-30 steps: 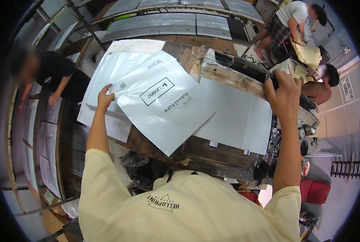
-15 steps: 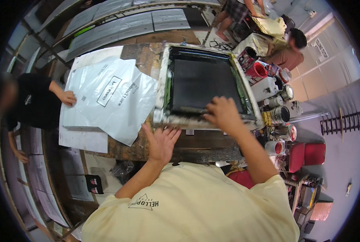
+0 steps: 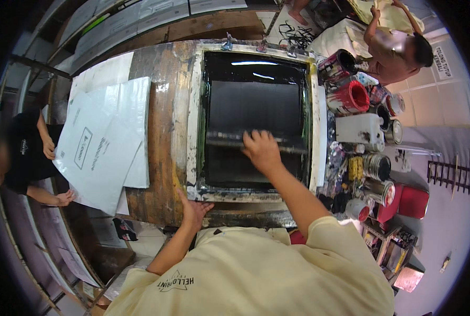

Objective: The person performs screen printing on plastic bags by placing a bag under a frame, spreading ink with a squeegee, and lifting the frame before setting the printed bag aside.

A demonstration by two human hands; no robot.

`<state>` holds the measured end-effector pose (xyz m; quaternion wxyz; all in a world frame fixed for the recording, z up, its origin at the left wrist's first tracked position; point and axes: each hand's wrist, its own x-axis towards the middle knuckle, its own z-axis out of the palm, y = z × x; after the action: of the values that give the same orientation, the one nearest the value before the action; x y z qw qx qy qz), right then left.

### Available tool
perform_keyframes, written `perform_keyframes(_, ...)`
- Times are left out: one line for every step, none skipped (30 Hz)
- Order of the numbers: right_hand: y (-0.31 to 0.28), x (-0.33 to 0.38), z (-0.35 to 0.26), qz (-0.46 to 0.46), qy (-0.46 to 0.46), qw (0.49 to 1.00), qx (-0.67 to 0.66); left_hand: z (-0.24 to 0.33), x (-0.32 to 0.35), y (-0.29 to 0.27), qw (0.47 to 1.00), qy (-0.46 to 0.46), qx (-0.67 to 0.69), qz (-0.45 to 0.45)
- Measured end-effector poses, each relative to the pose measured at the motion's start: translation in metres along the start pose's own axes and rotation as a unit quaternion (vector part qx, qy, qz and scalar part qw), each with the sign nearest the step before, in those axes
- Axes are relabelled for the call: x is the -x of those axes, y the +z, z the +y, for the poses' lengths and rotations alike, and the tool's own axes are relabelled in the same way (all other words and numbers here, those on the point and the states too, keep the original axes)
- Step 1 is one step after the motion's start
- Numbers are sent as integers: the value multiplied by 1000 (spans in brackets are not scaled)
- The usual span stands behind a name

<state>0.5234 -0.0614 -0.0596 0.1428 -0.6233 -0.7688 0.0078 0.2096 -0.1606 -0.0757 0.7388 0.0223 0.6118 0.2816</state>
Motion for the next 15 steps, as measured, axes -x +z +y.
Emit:
perform_keyframes(8, -28, 18, 17, 0, 1000, -4, 0, 1, 0, 1000, -7, 2, 1)
perform_keyframes(15, -55, 35, 7, 4, 1000, -3, 1, 2, 3, 999, -19, 22, 15)
perform_keyframes(19, -82, 52, 41, -3, 999, -6, 1, 4, 4, 1000, 9, -8, -8)
perform_keyframes(19, -110, 67, 4, -2, 1000, -6, 2, 6, 7, 999, 15, -16, -23)
perform_keyframes(16, -134, 79, -11, 0, 1000, -5, 2, 9, 9, 1000, 12, -10, -21)
perform_keyframes(10, -155, 88, -27, -2, 1000, -13, 2, 13, 11, 1000, 12, 9, 6)
perform_keyframes(3, -171, 96, -42, 1, 999, -18, 3, 17, 12, 1000, 29, -6, 3)
perform_keyframes(-5, -187, 106, -88, 11, 996, -23, 3, 20, 12, 999, 41, -11, 0)
perform_keyframes(-13, -203, 116, -89, -5, 996, -18, 3, 23, 12, 999, 40, -7, 6)
perform_keyframes(-17, -214, 124, -122, -13, 992, -17, 4, 25, 11, 997, 66, -21, -27)
perform_keyframes(-19, -219, 128, -137, -12, 990, -5, 4, 27, 9, 996, 74, -25, -48)
perform_keyframes(-18, -220, 131, -88, -24, 996, -18, 4, 29, 7, 996, 76, -10, -48)
perform_keyframes(-15, -218, 133, -71, -35, 997, -18, 4, 30, 5, 994, 83, -31, -58)
perform_keyframes(-10, -211, 131, -46, -34, 998, -5, 3, 31, 3, 995, 86, -32, -48)
perform_keyframes(-4, -199, 126, -45, -28, 999, 9, 3, 32, 1, 995, 87, -34, -37)
